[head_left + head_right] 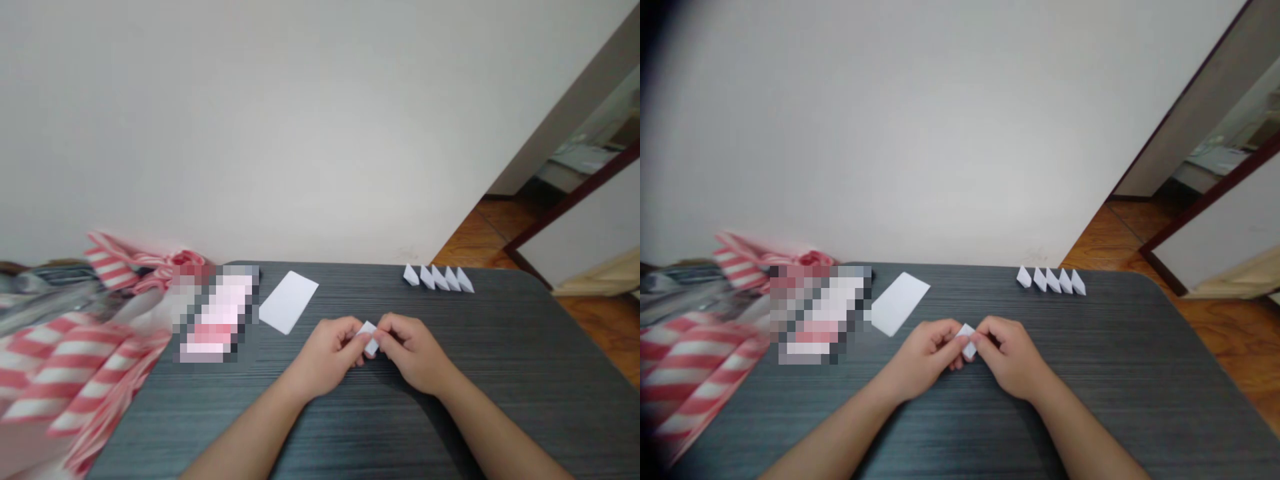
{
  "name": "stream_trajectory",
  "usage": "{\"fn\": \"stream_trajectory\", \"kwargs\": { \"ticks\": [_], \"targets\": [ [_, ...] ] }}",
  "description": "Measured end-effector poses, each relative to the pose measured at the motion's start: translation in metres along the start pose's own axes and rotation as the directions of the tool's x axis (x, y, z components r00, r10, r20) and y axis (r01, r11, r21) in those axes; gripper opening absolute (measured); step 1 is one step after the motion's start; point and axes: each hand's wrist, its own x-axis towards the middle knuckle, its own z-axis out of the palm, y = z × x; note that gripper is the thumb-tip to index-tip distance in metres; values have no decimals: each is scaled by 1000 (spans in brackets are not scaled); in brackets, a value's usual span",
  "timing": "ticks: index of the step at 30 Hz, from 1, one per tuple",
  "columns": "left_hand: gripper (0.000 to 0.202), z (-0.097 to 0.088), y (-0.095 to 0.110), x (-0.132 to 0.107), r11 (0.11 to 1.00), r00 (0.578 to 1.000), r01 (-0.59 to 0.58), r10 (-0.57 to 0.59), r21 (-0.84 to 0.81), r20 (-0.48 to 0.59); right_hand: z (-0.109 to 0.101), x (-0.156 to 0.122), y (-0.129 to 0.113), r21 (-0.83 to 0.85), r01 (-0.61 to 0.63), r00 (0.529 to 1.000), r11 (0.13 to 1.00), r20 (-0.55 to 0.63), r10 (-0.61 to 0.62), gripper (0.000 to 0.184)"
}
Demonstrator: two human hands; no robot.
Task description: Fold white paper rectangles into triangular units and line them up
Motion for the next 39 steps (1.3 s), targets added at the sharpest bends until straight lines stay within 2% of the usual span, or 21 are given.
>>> {"fn": "stream_trajectory", "kwargs": {
  "ticks": [4, 13, 23, 39],
  "targets": [
    [29, 0, -2, -1, 999, 1000, -5, 5, 45, -2, 1, 0, 1, 2, -9, 1000, 1000, 7, 9, 24],
    [29, -1, -3, -2, 1000, 1000, 2, -3, 24, 4, 1, -1, 2, 12, -19, 1000, 1000, 16, 19, 20],
    [30, -1, 2, -1, 1000, 1000, 14, -14, -11, 14, -1, 1, -2, 24, -91, 996, 996, 19, 91, 26],
    [29, 0, 0, 0, 994, 1000, 18, -20, -104, -14, -4, -1, 0, 57, -96, 995, 994, 20, 94, 27]
  ]
}}
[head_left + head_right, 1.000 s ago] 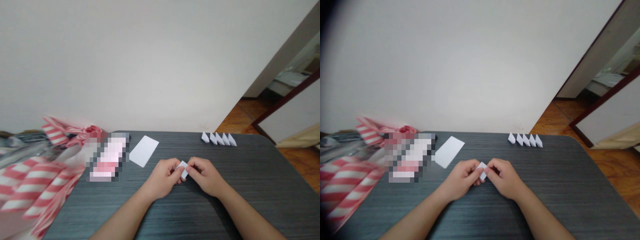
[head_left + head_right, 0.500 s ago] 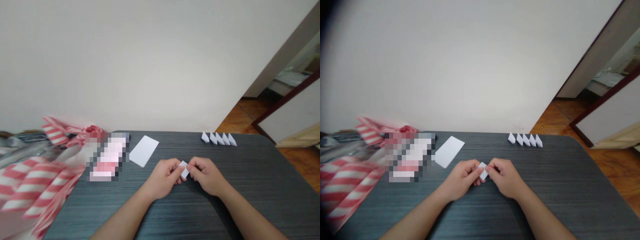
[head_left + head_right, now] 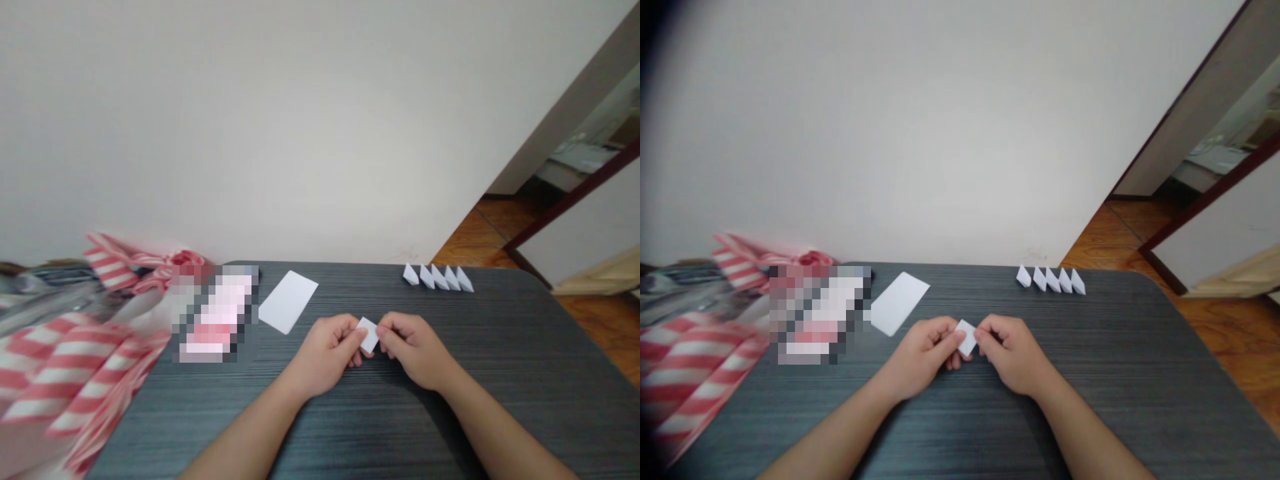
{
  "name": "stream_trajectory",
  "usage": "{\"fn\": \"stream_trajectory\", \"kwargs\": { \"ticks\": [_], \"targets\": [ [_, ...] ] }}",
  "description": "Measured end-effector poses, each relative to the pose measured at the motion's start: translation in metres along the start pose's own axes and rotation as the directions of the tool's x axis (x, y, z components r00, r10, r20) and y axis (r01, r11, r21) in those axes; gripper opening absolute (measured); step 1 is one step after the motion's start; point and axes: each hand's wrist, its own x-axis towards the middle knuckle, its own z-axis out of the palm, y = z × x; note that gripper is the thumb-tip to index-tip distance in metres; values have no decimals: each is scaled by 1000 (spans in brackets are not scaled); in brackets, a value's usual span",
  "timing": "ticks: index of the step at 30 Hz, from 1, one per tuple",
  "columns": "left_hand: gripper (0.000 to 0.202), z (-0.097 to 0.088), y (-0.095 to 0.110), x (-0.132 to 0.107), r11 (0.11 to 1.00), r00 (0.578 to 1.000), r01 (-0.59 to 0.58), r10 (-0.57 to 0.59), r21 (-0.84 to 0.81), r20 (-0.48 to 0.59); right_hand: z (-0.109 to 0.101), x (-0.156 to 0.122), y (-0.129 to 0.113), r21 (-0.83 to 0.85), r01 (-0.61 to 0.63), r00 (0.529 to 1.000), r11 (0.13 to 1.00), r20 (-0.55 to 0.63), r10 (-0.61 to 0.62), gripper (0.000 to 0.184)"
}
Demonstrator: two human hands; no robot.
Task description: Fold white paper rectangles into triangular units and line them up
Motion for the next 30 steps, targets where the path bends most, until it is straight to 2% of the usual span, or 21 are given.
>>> {"fn": "stream_trajectory", "kwargs": {
  "ticks": [11, 18, 24, 30],
  "targets": [
    [31, 0, -4, 1, 998, 998, 18, -22, -57, -66, 0, -1, 6, 40, -48, 998, 998, -40, 50, 28],
    [29, 1, -2, 0, 996, 997, 34, -40, -81, -70, 0, 0, 8, 17, -14, 998, 1000, -64, 15, 22],
    [32, 0, -4, 0, 998, 999, 12, -15, -64, -52, -2, -1, 4, 28, -43, 999, 999, -25, 44, 28],
    [31, 0, -4, 1, 997, 998, 26, -30, -75, -59, -1, 0, 8, 77, -53, 998, 996, -20, 55, 26]
  ]
}}
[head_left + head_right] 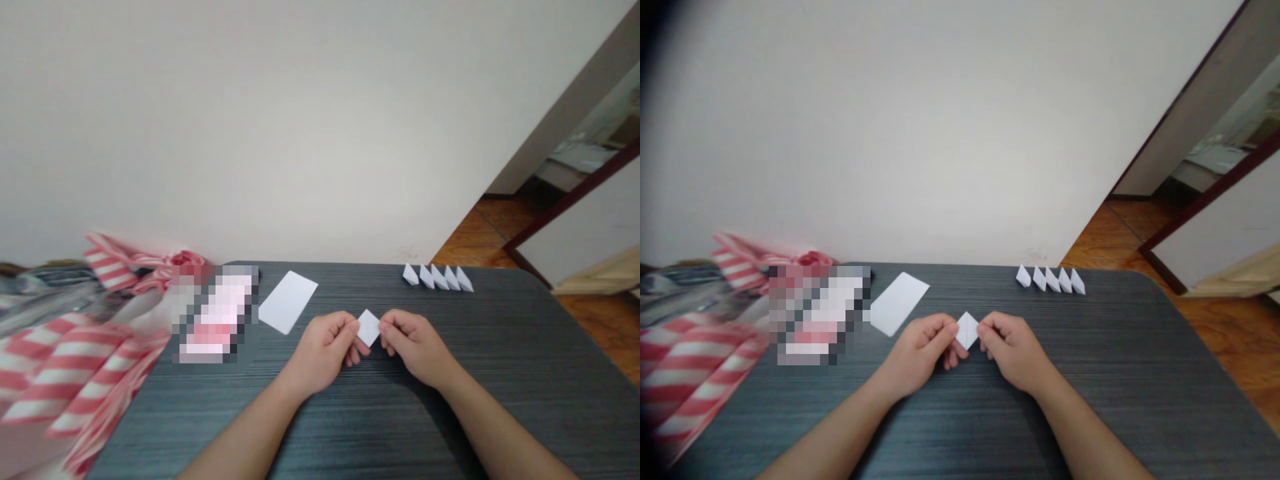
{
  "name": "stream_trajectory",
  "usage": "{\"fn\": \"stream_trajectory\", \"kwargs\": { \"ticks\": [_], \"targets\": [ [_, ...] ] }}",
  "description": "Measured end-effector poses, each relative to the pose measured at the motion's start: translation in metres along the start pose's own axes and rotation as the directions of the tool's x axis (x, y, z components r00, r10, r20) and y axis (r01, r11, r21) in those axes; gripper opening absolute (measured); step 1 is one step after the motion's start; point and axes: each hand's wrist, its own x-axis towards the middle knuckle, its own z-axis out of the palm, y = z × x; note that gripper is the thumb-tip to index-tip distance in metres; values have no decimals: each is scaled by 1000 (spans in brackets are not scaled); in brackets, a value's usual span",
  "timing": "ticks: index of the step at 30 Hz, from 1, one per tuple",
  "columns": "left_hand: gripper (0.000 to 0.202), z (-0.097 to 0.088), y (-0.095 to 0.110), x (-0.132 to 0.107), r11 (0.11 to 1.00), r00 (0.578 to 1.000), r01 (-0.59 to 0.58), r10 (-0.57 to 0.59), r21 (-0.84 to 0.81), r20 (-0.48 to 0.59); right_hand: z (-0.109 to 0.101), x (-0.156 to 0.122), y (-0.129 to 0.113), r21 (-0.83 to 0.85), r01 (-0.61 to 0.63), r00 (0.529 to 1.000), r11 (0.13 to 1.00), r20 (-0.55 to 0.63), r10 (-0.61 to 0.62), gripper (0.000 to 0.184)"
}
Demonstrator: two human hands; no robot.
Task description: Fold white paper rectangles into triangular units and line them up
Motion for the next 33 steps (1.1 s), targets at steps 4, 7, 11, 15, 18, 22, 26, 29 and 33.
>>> {"fn": "stream_trajectory", "kwargs": {
  "ticks": [4, 7, 11, 15, 18, 22, 26, 29, 33],
  "targets": [
    [32, 0, 3, 0, 999, 1000, 1, -2, 34, 5, 3, 1, 2, 66, 6, 1000, 998, 13, -7, 17],
    [34, 0, 4, -1, 997, 999, -11, 8, 81, 36, 5, 1, 0, 73, 10, 999, 997, 38, -12, 16],
    [35, -1, 5, -2, 986, 997, -48, 38, 157, 64, 6, 1, -3, 12, 19, 998, 1000, 53, -19, 19],
    [36, -1, 5, -3, 979, 997, -51, 38, 196, 71, 4, 1, -5, -16, 12, 999, 1000, 53, -11, 22],
    [36, -1, 4, -3, 977, 996, -55, 40, 204, 75, 4, 1, -6, -5, 14, 998, 1000, 59, -14, 23],
    [35, -1, 3, -3, 980, 997, -61, 50, 189, 63, 5, 2, -5, 24, 2, 999, 1000, 50, -3, 24],
    [34, -1, 4, -3, 993, 999, -37, 34, 115, 27, 5, 1, -1, 91, -42, 998, 995, 42, 38, 19],
    [32, 0, 5, -2, 998, 1000, -17, 17, 66, -1, 3, 0, 2, 75, -63, 998, 995, 15, 62, 23],
    [31, 1, 5, -1, 999, 1000, -19, 19, 31, 0, 1, -1, 0, 43, -46, 999, 998, 16, 45, 26]
  ]
}}
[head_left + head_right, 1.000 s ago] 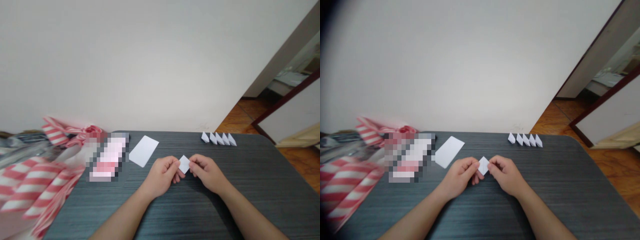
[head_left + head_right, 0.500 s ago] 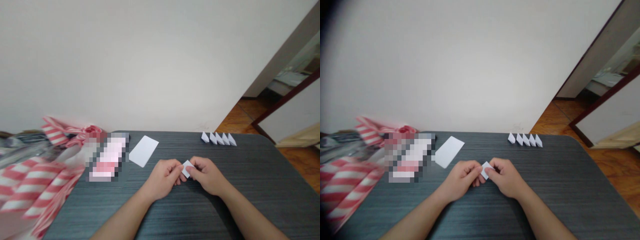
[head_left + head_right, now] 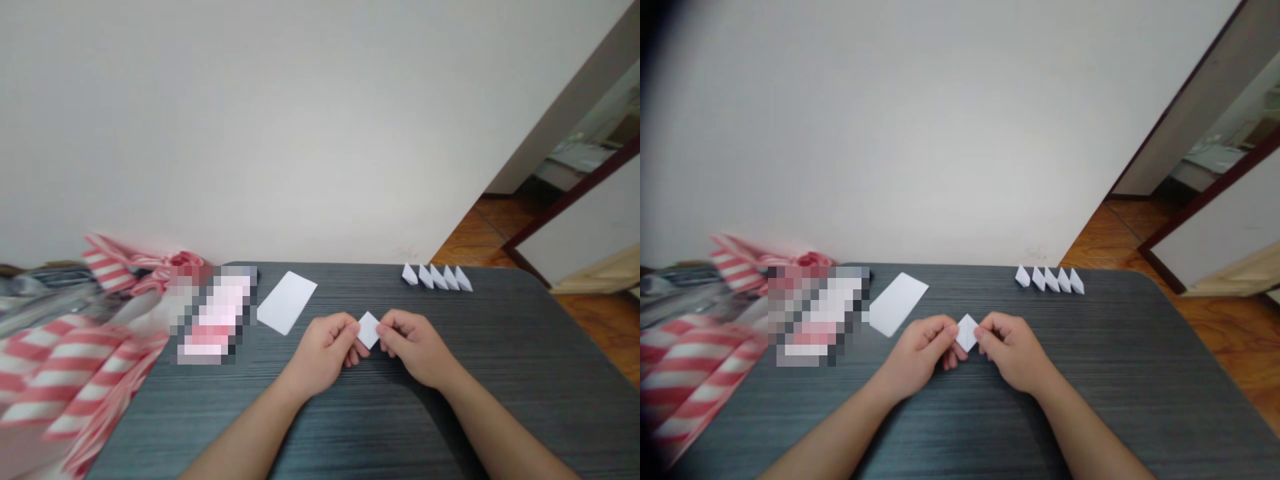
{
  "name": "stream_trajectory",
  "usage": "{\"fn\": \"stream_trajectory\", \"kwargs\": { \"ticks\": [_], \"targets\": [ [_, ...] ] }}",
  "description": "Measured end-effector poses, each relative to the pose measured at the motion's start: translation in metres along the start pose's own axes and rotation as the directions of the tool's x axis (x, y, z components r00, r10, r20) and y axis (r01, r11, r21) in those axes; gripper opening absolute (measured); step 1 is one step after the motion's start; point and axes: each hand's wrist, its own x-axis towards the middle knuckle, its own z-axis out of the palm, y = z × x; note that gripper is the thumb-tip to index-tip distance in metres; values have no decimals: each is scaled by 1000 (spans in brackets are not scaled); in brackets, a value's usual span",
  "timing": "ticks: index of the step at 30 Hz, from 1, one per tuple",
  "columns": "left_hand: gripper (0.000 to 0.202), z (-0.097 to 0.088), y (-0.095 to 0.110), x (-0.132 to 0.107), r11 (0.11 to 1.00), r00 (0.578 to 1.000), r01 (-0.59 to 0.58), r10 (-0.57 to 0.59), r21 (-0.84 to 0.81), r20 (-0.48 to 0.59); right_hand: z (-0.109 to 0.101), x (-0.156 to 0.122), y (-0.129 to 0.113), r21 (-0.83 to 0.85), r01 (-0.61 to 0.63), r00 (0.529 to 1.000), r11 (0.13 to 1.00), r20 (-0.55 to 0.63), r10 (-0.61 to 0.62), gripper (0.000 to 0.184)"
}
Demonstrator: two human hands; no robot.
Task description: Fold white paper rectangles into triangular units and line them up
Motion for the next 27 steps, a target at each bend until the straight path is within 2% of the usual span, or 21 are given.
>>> {"fn": "stream_trajectory", "kwargs": {
  "ticks": [9, 14, 19, 27],
  "targets": [
    [35, -1, -6, 2, 999, 999, -51, 51, 12, -6, 1, -1, -2, 15, -4, 1000, 1000, -19, 4, 25],
    [26, 0, 0, 1, 1000, 1000, -26, 26, 18, 0, 2, 0, -6, 6, -2, 1000, 1000, 1, 2, 26],
    [30, 0, 4, -1, 999, 1000, -24, 23, 39, 11, 4, 1, -5, -2, 3, 999, 1000, 33, -3, 25],
    [31, -1, -1, 0, 998, 1000, -29, 28, 50, 7, 4, 1, 0, 17, 3, 1000, 1000, 21, -3, 21]
  ]
}}
